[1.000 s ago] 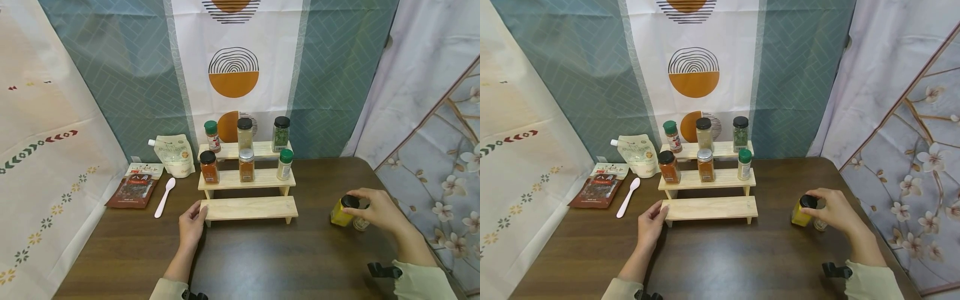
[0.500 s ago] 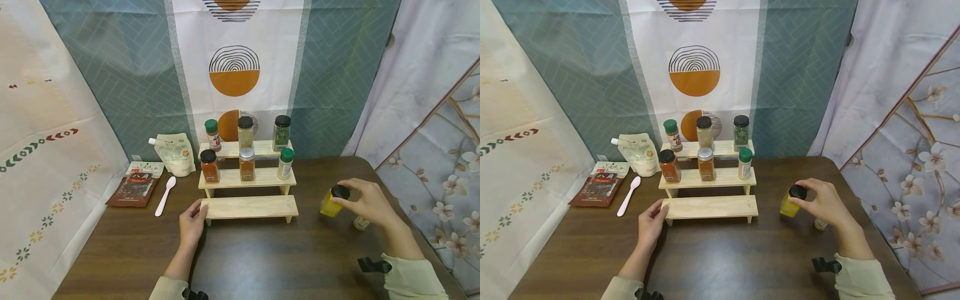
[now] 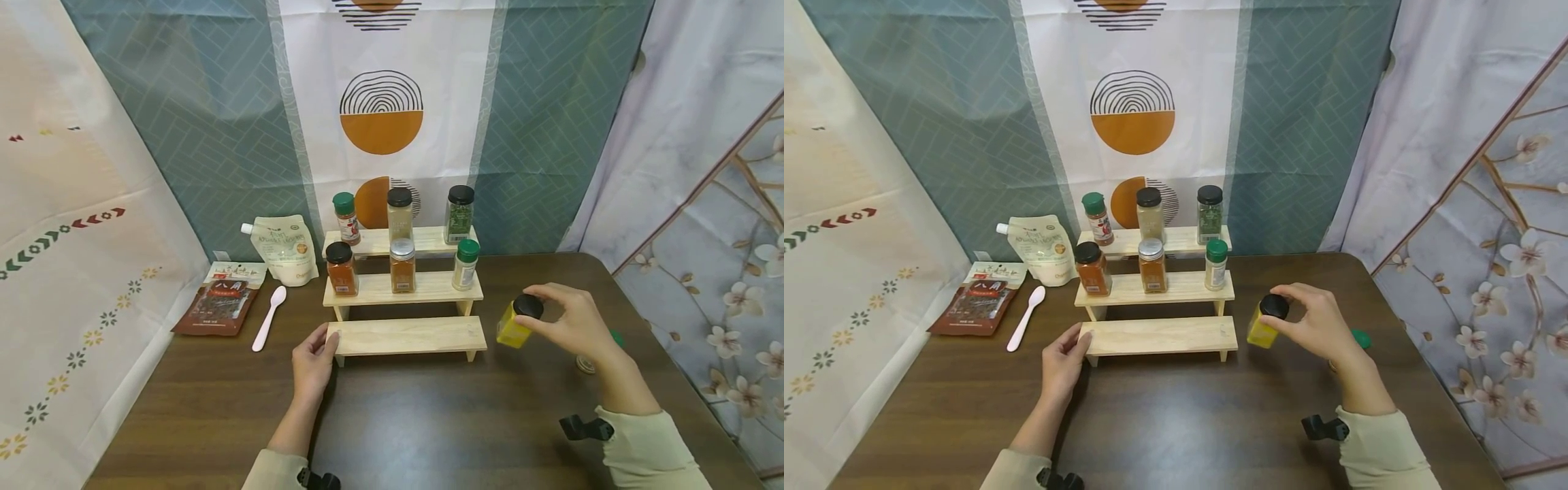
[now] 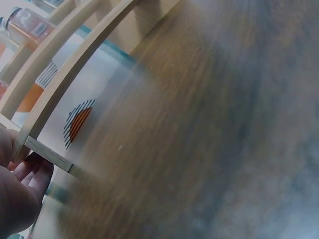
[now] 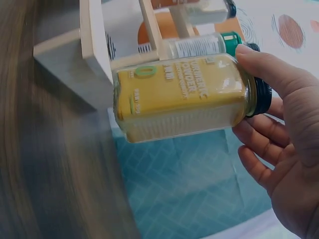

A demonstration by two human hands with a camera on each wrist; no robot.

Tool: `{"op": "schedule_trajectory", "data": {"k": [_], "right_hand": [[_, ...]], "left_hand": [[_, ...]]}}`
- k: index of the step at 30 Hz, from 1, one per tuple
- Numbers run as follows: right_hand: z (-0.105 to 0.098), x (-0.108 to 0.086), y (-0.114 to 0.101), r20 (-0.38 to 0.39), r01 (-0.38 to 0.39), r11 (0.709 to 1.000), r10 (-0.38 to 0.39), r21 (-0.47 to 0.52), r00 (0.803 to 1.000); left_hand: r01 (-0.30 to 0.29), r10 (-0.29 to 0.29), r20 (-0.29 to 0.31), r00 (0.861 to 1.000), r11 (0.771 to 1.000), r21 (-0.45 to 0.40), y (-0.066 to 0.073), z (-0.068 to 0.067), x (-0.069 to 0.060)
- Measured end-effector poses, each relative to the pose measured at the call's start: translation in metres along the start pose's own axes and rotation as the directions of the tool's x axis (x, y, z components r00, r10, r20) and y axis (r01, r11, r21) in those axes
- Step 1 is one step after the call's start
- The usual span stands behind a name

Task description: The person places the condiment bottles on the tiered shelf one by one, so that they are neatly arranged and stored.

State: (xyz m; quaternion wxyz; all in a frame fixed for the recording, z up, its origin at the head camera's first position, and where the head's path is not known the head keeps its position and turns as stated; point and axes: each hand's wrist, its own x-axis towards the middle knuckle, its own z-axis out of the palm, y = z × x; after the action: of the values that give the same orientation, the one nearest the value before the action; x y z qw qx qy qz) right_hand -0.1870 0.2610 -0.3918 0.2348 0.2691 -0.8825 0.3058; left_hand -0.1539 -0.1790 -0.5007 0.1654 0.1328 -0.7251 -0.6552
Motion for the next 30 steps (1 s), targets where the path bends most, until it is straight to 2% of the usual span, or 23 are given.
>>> {"op": "schedule_trajectory", "data": {"k": [14,24,30], "right_hand": [[0.030,0.018,-0.024,0.022,0.039,0.998,-0.041,0.054,0.999],[0.042,0.030,-0.038,0.020,0.076,0.990,-0.079,0.120,0.997],[0.051,0.036,-0.048,0.035,0.092,0.983,-0.099,0.160,0.995]], "left_hand": [[-0.005,0.005,-0.007,1.000,1.000,-0.007,0.000,0.001,-0.001],[-0.013,0.013,-0.016,1.000,1.000,0.012,-0.003,0.002,0.001],[0.004,-0.004,-0.026,1.000,1.000,0.008,-0.001,0.001,0.001]]}}
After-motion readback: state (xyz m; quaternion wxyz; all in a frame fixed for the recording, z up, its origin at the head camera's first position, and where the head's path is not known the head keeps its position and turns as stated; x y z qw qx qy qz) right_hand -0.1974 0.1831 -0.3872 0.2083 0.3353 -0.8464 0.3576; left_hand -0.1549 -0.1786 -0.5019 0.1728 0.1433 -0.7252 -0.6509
